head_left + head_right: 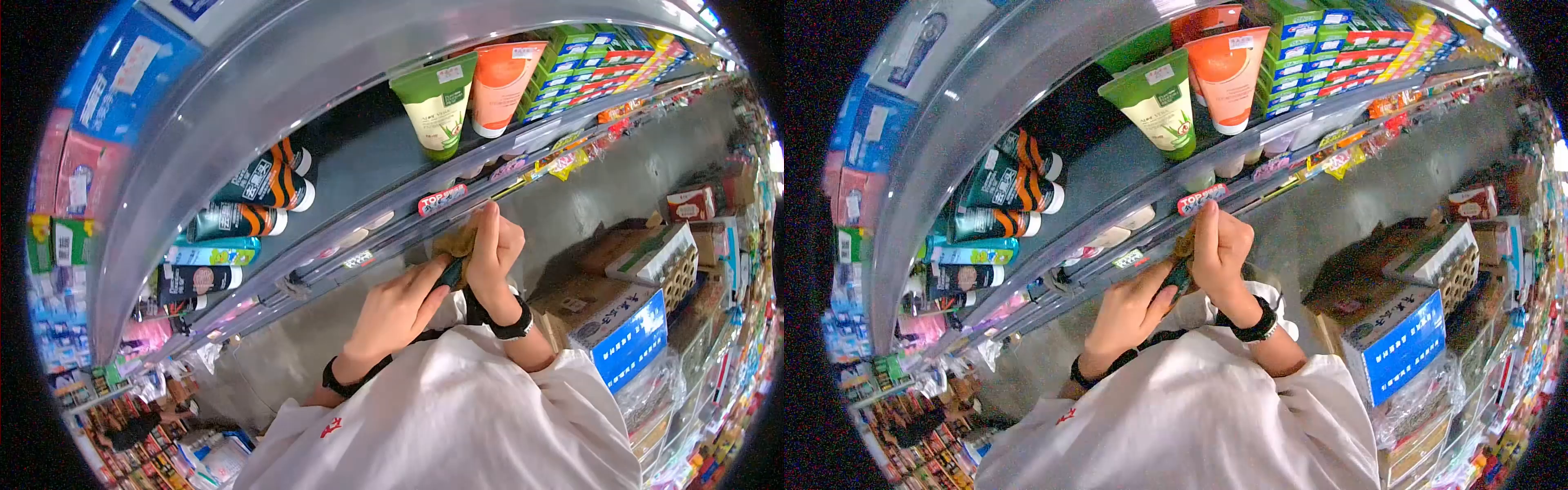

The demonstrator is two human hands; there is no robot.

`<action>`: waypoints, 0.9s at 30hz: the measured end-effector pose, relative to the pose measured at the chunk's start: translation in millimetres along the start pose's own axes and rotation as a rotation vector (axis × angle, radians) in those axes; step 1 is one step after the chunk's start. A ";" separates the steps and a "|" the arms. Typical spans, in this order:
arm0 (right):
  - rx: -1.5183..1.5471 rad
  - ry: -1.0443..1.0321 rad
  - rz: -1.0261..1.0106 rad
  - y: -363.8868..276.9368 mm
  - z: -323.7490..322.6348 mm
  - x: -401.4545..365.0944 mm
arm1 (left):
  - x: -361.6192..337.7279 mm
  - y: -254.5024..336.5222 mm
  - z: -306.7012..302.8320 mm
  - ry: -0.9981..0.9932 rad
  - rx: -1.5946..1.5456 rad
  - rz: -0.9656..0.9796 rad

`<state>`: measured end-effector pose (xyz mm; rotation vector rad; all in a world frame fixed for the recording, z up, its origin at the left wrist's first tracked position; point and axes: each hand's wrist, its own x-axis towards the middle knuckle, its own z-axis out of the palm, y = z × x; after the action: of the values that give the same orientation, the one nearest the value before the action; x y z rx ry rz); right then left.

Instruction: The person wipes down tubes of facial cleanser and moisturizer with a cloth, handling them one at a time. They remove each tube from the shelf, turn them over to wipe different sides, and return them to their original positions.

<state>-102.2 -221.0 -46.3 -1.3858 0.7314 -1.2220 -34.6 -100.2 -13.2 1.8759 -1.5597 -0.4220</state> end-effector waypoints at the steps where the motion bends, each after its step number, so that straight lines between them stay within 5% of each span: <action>1: -0.071 0.004 -0.087 2.5 -1.5 -1.1 | 0.5 -2.9 -1.1 -0.011 -0.003 0.009; 7: -0.303 -0.077 -0.349 8.3 -12.6 -1.8 | 3.4 -21.5 -9.2 -0.165 -0.211 0.023; 9: -0.333 -0.102 -0.395 11.0 -12.2 -3.7 | 8.7 -26.6 -17.7 -0.417 -0.330 -0.168; 12: -0.375 0.031 -0.299 13.2 -15.2 -4.4 | 12.2 -36.6 -20.3 -0.423 -0.313 -0.044; 14: -0.118 0.401 0.134 21.2 -38.2 8.1 | 4.0 -53.9 -20.9 -0.380 -0.545 -0.091; 15: 0.466 0.567 0.440 22.3 -49.5 13.3 | -0.2 -60.3 -22.4 -0.325 -0.771 -0.151; 16: 0.681 0.429 0.489 30.2 -69.6 12.9 | -4.5 -62.6 -25.2 -0.340 -0.975 -0.347; 17: 0.893 0.283 0.534 37.3 -82.8 7.4 | -4.5 -66.1 -26.6 -0.364 -0.972 -0.346; 19: 0.855 0.397 0.644 24.7 -66.5 0.9 | -2.8 -74.6 -25.6 -0.475 -1.608 -0.528; 21: 0.814 0.498 0.750 8.7 -43.3 -3.2 | 1.5 -75.2 -23.2 -0.492 -1.535 -0.568; 23: 0.947 0.329 0.834 -5.7 -16.9 -17.0 | 9.2 -62.6 -27.6 -0.396 -1.568 -0.639; 27: 0.893 0.263 0.723 -26.0 25.8 -36.3 | 8.4 -77.4 -14.1 -0.248 -1.351 -0.619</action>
<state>-93.3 -173.7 -27.8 -0.1841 0.6483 -0.9412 34.0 -98.3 -52.7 1.1081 -0.4019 -1.5412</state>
